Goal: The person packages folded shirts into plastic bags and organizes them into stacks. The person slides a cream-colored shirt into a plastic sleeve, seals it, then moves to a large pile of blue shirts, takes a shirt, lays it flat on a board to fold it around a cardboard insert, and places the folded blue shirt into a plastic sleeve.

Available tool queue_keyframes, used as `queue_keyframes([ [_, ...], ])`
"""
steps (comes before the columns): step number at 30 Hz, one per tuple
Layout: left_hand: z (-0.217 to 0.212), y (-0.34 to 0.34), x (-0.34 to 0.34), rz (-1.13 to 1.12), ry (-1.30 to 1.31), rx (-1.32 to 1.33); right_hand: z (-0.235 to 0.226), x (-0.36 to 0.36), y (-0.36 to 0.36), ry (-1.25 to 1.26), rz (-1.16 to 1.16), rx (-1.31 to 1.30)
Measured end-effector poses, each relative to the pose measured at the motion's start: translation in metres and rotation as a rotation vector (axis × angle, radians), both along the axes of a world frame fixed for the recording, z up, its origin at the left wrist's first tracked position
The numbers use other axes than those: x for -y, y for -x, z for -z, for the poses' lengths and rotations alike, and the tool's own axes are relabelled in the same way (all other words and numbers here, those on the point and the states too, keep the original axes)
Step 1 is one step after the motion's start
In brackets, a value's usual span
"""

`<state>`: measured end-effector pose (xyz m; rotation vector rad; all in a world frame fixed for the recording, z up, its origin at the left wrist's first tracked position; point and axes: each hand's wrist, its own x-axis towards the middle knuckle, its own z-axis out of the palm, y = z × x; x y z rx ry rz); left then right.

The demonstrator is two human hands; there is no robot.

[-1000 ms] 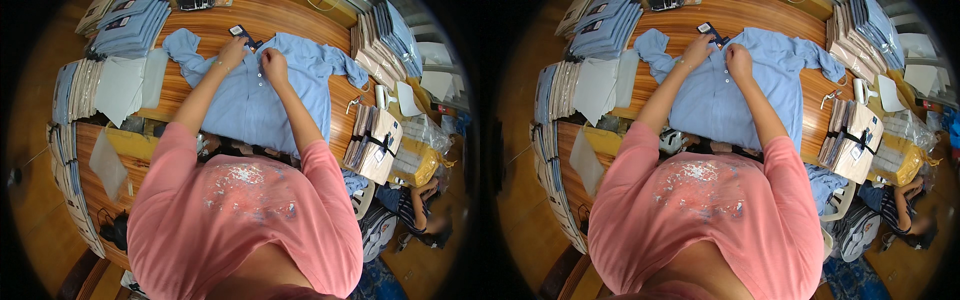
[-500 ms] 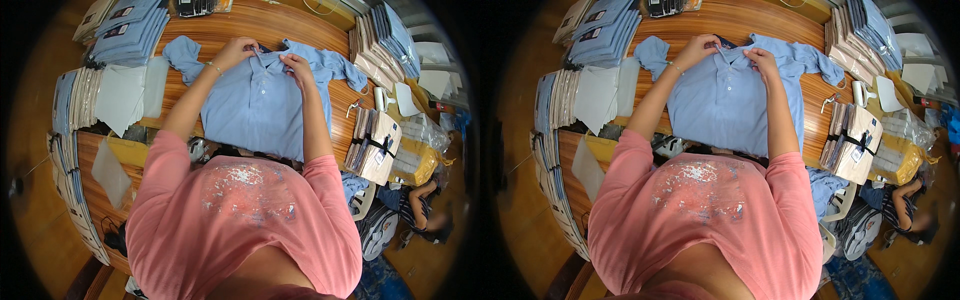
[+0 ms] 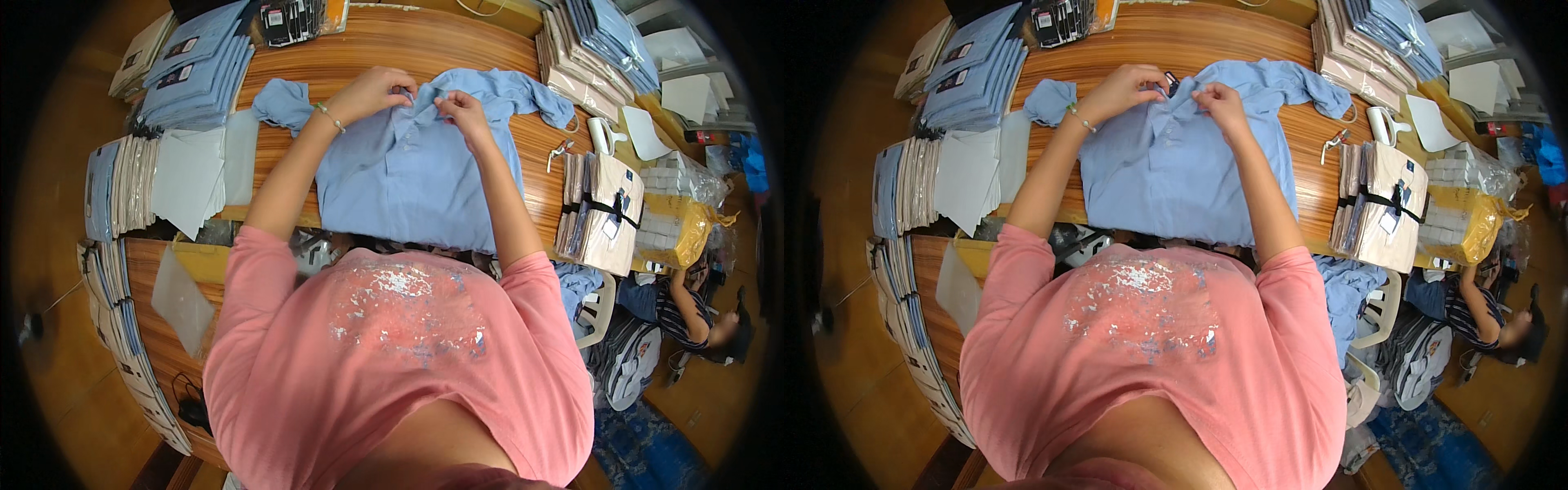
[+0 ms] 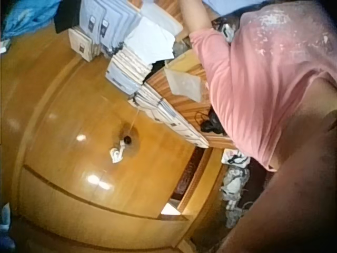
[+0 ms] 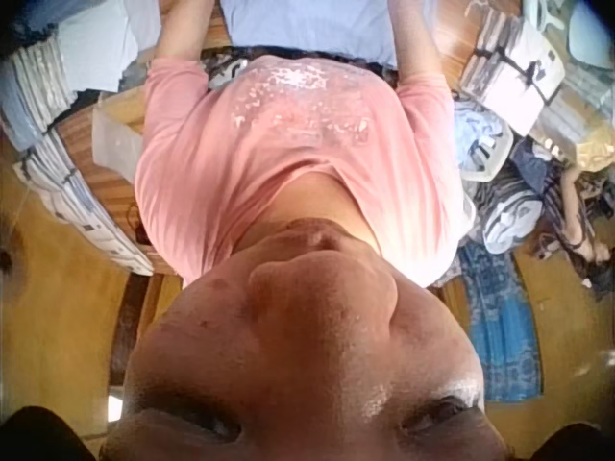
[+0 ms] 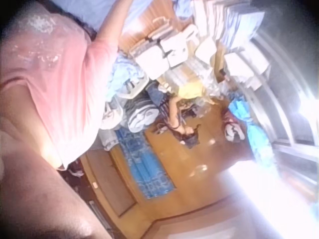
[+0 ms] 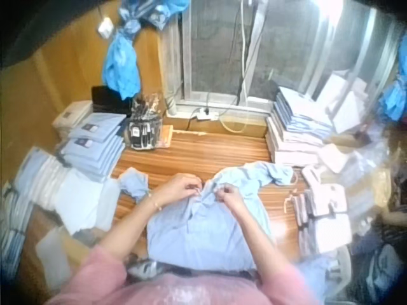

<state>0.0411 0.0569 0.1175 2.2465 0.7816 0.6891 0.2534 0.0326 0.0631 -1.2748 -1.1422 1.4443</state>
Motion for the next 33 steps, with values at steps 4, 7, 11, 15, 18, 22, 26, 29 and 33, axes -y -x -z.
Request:
queue_keyframes([
  [4,-0.009,-0.007,-0.002,-0.032,-0.337,0.159,-0.029,0.000,0.029,-0.316,-0.115,0.107],
  [7,-0.026,0.001,0.000,-0.057,0.157,0.040,-0.053,0.007,0.026,-0.105,-0.093,-0.212],
  [11,-0.049,0.008,0.008,-0.097,0.138,0.014,-0.040,0.047,0.042,-0.342,0.088,-0.070],
  [15,-0.052,0.019,0.001,-0.150,-0.005,0.224,-0.010,0.060,0.053,-0.157,-0.098,0.015],
  [18,-0.063,0.056,-0.016,-0.288,-0.187,0.230,-0.059,0.021,0.040,-0.133,-0.060,-0.040],
  [22,-0.123,0.070,-0.019,-0.393,-0.118,0.374,-0.187,-0.035,0.021,-0.888,-0.118,0.188],
  [26,-0.183,0.049,0.011,-0.446,-0.229,0.511,-0.265,-0.030,0.009,-1.148,-0.203,0.625],
  [29,-0.173,0.054,0.029,-0.399,-0.282,0.496,-0.245,-0.027,0.004,-1.211,-0.225,0.505],
  [33,-0.125,0.037,0.065,-0.323,0.035,0.488,-0.179,0.019,0.009,-0.660,-0.318,0.157],
])
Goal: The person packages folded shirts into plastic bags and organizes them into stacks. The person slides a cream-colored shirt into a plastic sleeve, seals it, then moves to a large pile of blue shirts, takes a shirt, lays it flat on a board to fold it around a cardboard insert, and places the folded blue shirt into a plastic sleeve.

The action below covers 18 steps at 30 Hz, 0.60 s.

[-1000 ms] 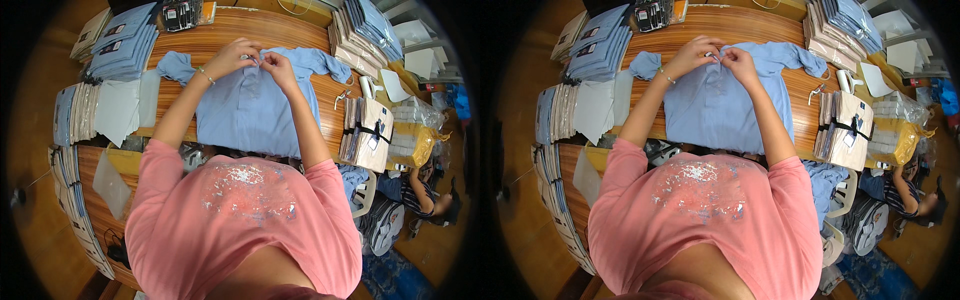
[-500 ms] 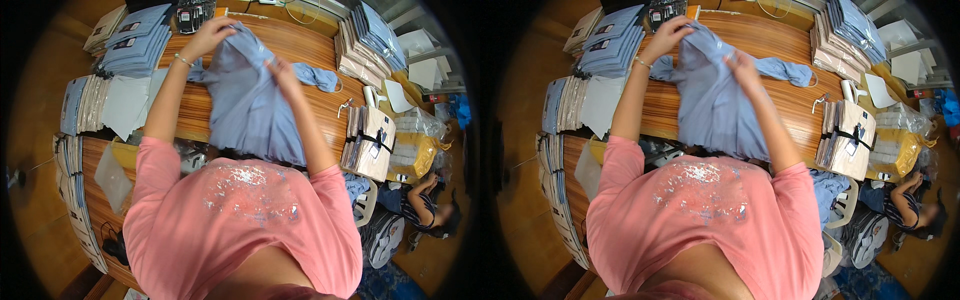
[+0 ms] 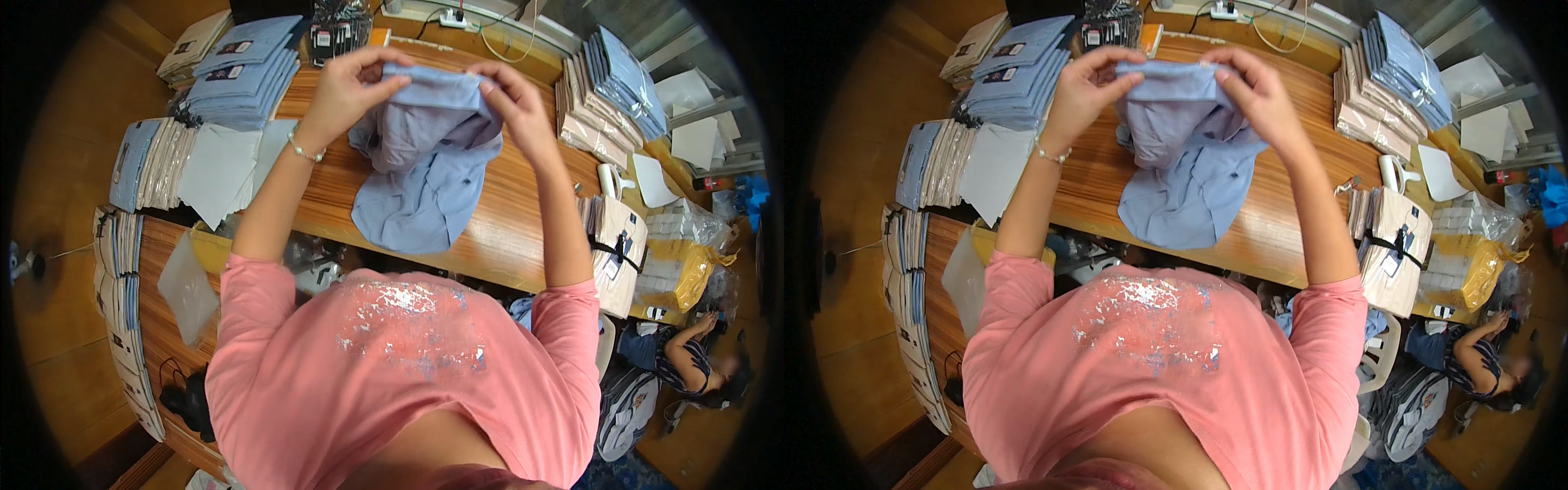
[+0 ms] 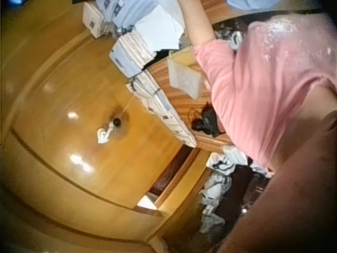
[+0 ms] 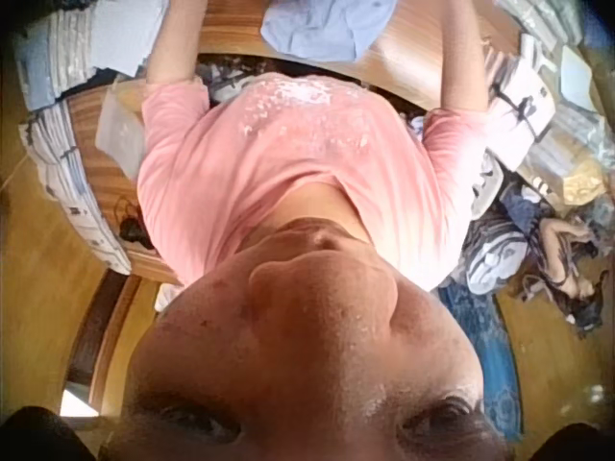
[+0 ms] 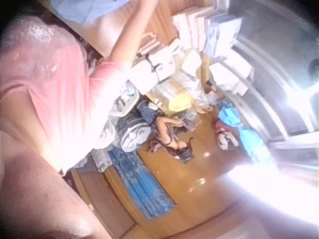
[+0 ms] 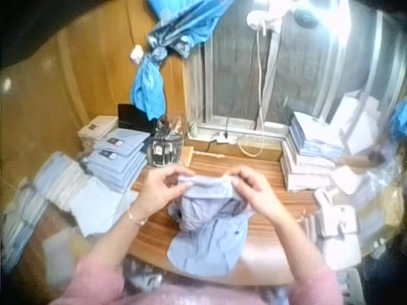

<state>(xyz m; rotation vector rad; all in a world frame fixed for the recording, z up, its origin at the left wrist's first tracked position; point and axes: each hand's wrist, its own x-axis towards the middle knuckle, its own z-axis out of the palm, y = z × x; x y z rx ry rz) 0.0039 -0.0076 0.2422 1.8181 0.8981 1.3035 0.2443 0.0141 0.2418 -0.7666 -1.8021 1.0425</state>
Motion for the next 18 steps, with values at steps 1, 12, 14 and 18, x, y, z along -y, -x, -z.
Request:
queue_keyframes([
  [1,0.014,0.001,0.007,-0.029,0.066,-0.057,0.015,0.012,0.003,0.084,0.037,-0.030],
  [12,0.104,-0.019,0.083,-0.195,0.448,-0.239,0.118,0.085,0.001,-0.130,0.271,0.282],
  [14,0.118,-0.018,0.085,-0.208,0.245,-0.318,0.122,0.097,0.001,-0.108,0.304,0.312],
  [18,0.123,-0.018,0.094,-0.203,0.213,-0.406,0.136,0.107,-0.001,-0.155,0.338,0.375],
])
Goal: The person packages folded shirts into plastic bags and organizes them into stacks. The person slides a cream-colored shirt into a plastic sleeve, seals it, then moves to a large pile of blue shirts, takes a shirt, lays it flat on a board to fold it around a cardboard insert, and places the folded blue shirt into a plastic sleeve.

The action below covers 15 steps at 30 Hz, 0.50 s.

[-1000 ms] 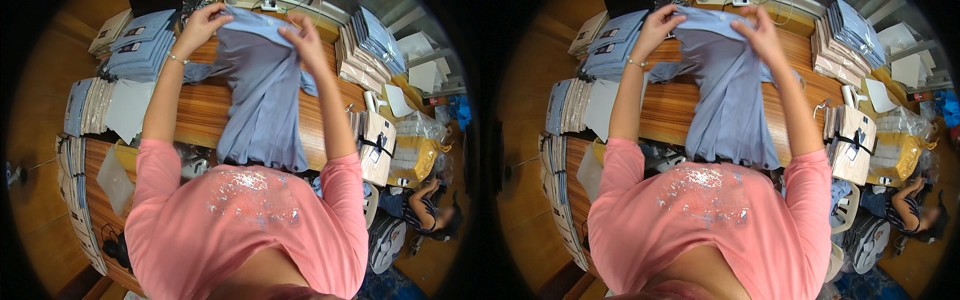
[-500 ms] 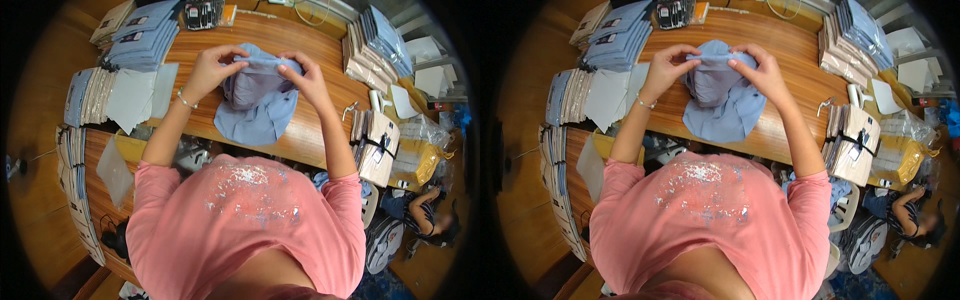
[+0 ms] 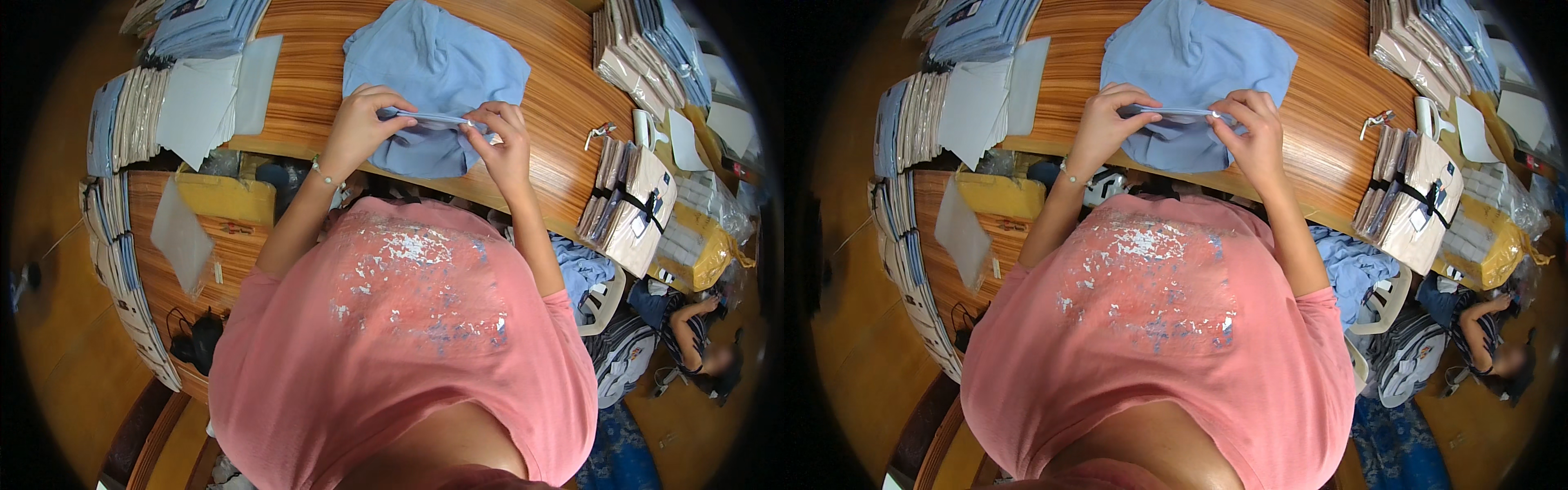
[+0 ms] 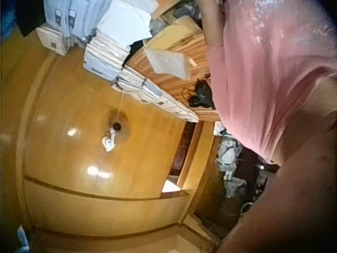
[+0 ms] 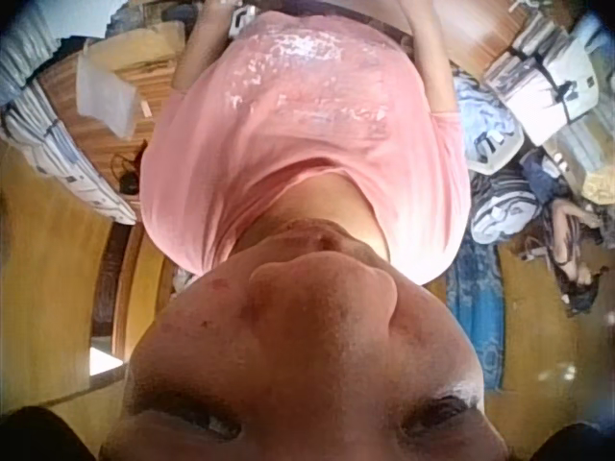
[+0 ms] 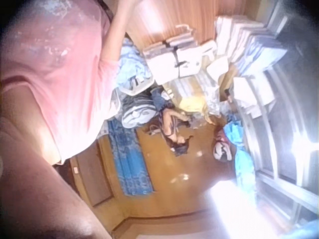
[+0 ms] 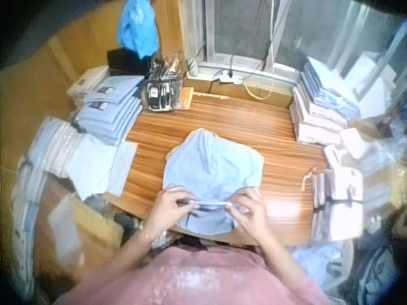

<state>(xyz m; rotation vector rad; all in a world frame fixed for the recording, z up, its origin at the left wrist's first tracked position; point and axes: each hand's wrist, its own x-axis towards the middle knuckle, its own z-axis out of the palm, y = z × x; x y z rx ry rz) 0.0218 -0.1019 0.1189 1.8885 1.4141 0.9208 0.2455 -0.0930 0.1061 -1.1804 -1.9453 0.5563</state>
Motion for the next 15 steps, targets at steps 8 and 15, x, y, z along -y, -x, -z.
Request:
queue_keyframes([
  [8,0.002,0.001,0.008,0.023,0.090,-0.024,0.013,0.011,-0.003,0.013,-0.006,0.043],
  [15,0.006,-0.003,0.009,0.063,0.043,-0.042,0.020,0.015,-0.009,0.021,-0.008,0.016],
])
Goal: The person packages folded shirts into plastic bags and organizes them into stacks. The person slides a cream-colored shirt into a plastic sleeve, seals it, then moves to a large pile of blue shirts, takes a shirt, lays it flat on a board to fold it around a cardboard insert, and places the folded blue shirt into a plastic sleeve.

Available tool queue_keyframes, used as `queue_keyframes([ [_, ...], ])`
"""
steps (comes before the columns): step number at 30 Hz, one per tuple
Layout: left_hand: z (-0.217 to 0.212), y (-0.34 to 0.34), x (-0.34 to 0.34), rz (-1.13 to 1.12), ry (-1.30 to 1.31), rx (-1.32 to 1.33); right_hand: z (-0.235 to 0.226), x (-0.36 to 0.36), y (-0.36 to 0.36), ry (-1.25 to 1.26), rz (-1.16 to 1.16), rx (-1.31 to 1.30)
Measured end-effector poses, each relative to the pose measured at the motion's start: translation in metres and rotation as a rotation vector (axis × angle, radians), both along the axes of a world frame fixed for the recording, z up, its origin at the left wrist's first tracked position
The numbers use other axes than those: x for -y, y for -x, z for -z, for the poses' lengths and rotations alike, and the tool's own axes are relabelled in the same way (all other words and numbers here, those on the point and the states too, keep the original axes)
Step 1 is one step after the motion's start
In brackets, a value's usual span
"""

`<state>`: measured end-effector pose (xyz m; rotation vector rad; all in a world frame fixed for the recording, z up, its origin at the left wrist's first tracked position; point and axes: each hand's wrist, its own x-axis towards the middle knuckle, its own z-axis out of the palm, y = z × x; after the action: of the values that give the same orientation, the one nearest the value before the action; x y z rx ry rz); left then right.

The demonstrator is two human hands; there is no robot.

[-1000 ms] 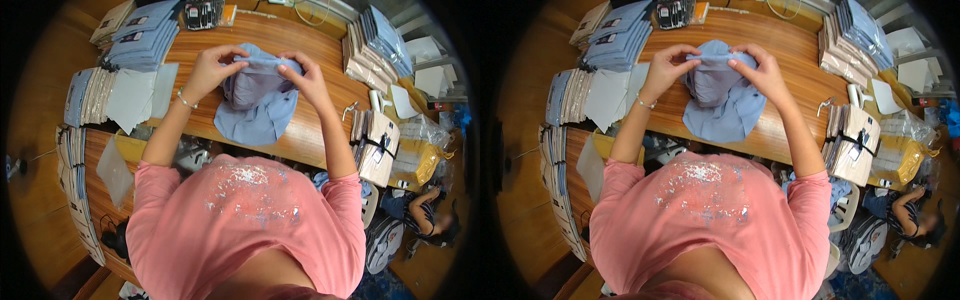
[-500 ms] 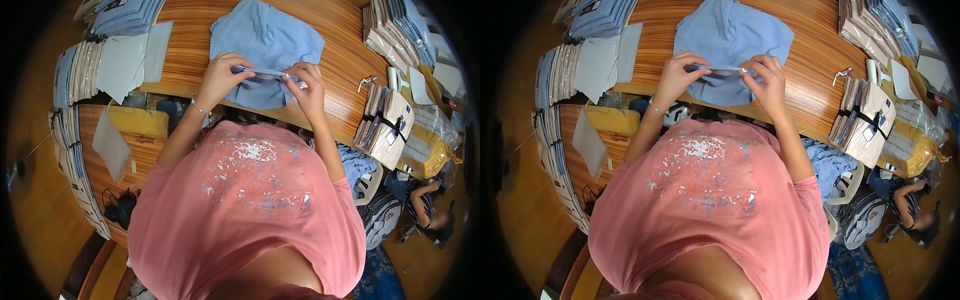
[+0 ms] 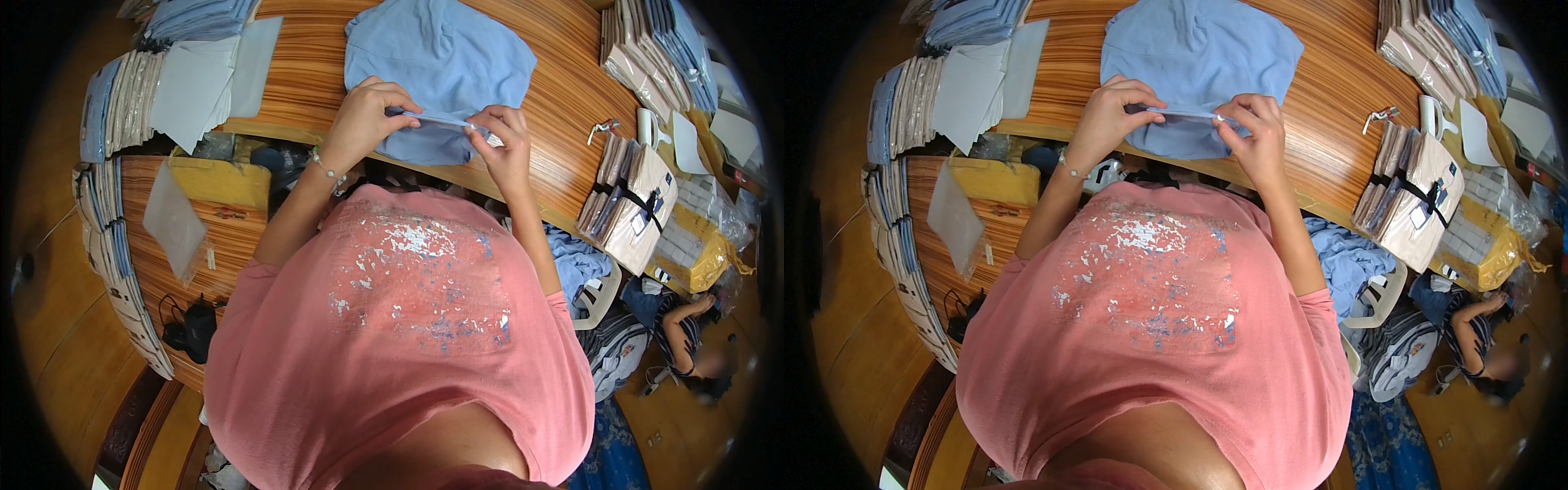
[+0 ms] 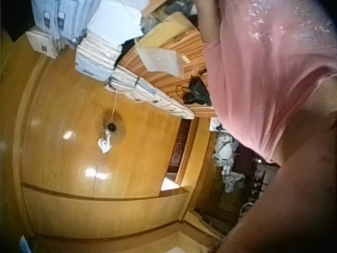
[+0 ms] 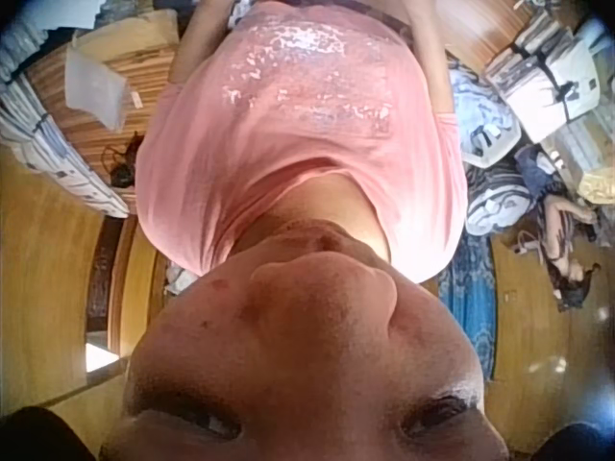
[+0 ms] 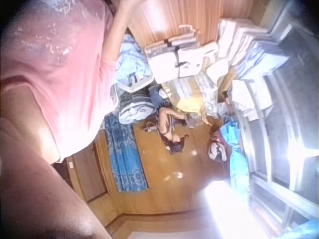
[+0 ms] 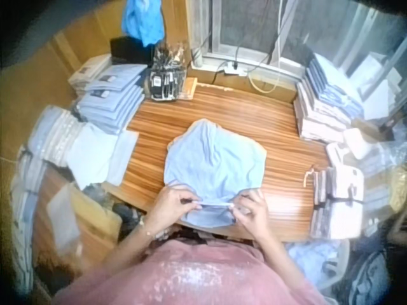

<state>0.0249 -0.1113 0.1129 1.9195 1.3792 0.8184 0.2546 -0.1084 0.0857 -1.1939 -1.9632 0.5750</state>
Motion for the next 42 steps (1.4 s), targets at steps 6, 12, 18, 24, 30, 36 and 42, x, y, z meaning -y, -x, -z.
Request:
queue_keyframes([
  [6,-0.002,0.013,0.012,0.200,-0.062,-0.221,0.000,-0.015,-0.014,0.159,-0.357,0.344],
  [12,0.049,0.087,0.024,-0.064,0.313,-0.429,0.004,-0.126,0.088,-0.195,-0.287,0.299],
  [18,0.064,0.107,0.031,-0.012,0.306,-0.146,-0.022,-0.186,0.086,-0.111,-0.250,0.740],
  [24,0.050,0.065,-0.026,-0.007,-0.033,0.159,-0.150,-0.158,-0.051,-0.021,-0.117,-0.084],
  [30,0.079,-0.003,-0.097,0.195,-0.141,0.402,-0.200,-0.081,-0.095,-0.047,0.020,-0.303],
  [36,0.036,-0.041,-0.126,0.399,0.027,0.656,-0.241,0.025,-0.168,-0.226,0.319,-0.109],
  [42,-0.091,-0.074,-0.125,0.744,0.382,0.941,-0.248,0.187,-0.192,-0.116,0.678,-0.329],
])
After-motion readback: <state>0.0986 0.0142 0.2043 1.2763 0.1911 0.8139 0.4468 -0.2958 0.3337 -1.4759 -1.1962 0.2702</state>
